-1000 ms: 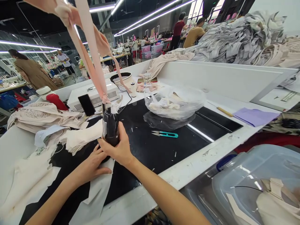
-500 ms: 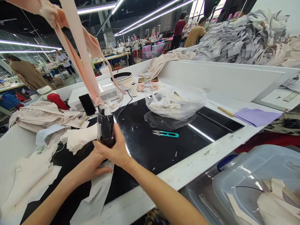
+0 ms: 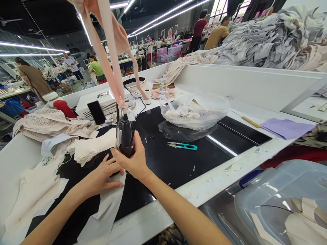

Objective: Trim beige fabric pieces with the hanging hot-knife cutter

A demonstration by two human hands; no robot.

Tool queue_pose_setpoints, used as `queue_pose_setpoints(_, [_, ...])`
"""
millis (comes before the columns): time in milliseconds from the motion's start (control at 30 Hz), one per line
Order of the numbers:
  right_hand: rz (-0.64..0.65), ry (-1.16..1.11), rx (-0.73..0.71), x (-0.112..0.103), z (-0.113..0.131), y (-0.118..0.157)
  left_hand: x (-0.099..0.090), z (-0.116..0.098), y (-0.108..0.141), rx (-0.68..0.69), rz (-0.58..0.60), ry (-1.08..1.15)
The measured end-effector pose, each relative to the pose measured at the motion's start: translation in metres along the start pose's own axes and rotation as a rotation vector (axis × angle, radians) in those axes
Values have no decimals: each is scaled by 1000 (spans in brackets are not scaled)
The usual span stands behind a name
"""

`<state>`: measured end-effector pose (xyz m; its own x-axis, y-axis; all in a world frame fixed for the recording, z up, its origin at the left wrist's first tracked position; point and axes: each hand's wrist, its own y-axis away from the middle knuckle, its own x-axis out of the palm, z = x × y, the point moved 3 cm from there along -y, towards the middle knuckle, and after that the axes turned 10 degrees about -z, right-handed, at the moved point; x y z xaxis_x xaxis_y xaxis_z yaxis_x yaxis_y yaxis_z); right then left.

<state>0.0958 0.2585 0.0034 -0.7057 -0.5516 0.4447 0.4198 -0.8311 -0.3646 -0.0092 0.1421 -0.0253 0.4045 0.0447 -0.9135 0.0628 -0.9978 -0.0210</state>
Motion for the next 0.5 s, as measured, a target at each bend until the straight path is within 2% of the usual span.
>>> queue_pose_setpoints(300, [2, 28, -2, 2, 0, 2, 0, 1, 0, 25, -13, 2])
queue_pose_setpoints(500, [24, -43, 47, 2, -1, 10, 1, 2, -1, 11, -15, 12])
